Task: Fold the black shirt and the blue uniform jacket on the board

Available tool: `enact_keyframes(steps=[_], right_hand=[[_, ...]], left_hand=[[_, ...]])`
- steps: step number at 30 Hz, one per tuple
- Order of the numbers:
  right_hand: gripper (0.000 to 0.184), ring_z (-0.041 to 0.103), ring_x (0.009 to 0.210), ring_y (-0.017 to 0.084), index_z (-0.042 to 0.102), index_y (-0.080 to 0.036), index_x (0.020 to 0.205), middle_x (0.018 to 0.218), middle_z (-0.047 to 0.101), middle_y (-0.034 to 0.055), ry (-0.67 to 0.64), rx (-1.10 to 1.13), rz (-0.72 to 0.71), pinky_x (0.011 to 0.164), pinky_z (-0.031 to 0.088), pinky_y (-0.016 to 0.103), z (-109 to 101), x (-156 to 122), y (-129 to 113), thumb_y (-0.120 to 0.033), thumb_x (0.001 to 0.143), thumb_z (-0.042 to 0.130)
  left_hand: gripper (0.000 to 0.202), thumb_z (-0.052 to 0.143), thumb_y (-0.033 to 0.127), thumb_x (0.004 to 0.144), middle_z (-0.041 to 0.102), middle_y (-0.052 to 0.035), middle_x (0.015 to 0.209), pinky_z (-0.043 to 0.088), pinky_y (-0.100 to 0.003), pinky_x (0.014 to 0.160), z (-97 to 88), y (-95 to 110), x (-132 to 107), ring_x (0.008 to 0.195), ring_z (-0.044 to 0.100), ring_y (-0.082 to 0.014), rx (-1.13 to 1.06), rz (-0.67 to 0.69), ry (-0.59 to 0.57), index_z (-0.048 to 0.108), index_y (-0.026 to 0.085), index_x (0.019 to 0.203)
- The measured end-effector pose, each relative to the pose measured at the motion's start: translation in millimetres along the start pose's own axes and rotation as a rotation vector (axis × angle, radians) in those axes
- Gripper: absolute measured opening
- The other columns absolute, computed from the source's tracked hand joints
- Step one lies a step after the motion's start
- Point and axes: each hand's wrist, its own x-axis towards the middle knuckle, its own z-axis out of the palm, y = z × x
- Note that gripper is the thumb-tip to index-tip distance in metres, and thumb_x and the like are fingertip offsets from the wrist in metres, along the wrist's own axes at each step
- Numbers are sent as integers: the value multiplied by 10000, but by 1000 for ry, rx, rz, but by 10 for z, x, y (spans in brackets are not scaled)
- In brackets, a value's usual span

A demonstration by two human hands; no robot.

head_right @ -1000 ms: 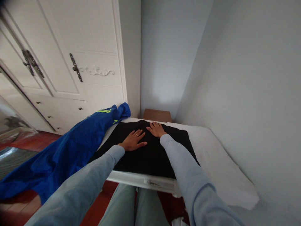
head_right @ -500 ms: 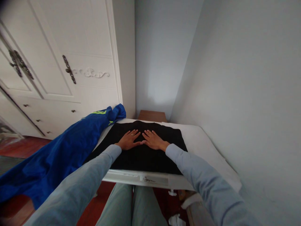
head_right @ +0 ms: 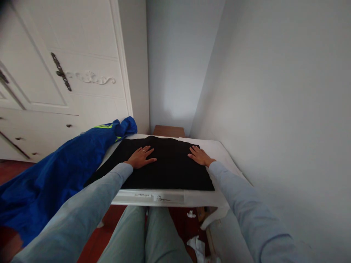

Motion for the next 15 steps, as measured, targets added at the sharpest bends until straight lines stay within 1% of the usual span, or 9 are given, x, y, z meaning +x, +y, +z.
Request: enact_keyframes(steps=[2,3,5,7,8,9,11,13,15], right_hand=[[763,147,1545,319,267,-95,1595,1655,188,185,21,12,50,1224,202,550,-44,-68,15,-597,1021,243],[770,158,1543,319,267,-78,1592,1649,203,196,44,17,60,1223,207,550,-79,-99,-36,-595,1022,241],[771,174,1541,313,261,-51,1588,1640,225,210,117,34,32,1228,210,533,-158,-171,-270,-582,1030,231],[757,185,1540,301,261,-69,1593,1641,236,196,191,72,-89,1238,203,516,-213,-285,-653,-582,1038,215],[750,190,1540,292,266,-98,1597,1644,238,173,202,100,-188,1244,193,509,-221,-365,-874,-594,1038,211],[746,184,1542,278,275,-125,1599,1648,237,150,197,128,-316,1255,170,492,-214,-464,-1096,-610,1035,224],[745,191,1541,265,318,-185,1590,1652,240,104,144,194,-553,1267,144,467,-154,-703,-1472,-652,1009,329],[721,238,1528,256,371,-226,1568,1632,293,89,71,275,-694,1266,161,451,-59,-962,-1676,-647,985,427],[707,253,1522,263,395,-224,1554,1618,313,107,25,323,-720,1265,156,465,34,-1198,-1672,-613,973,498]], left_hand=[[865,344,754,926,289,-185,1621,173,-480,1225,-2,8,-7,1519,245,-309,1,-7,7,416,146,1536],[863,341,751,929,283,-189,1623,172,-479,1225,-3,12,-8,1519,242,-310,6,-10,4,414,143,1538],[868,327,749,932,271,-195,1626,165,-479,1226,-3,19,-6,1523,231,-309,21,-11,-4,400,139,1545],[875,318,754,931,267,-193,1628,162,-483,1225,2,20,1,1526,224,-309,34,-14,-13,381,144,1555],[876,317,757,928,269,-187,1629,162,-485,1224,5,18,5,1527,218,-310,37,-17,-16,374,153,1560],[876,318,760,925,271,-179,1631,163,-488,1223,7,15,8,1528,214,-313,39,-20,-17,369,162,1564],[872,324,764,920,284,-163,1630,167,-488,1222,6,5,11,1527,217,-317,40,-21,-13,370,178,1565],[866,324,763,920,293,-158,1627,167,-483,1223,-4,-3,10,1525,225,-314,40,-14,-11,375,184,1562],[871,322,761,923,289,-166,1627,164,-482,1223,-19,-3,9,1526,221,-313,37,-12,-22,370,174,1564]])
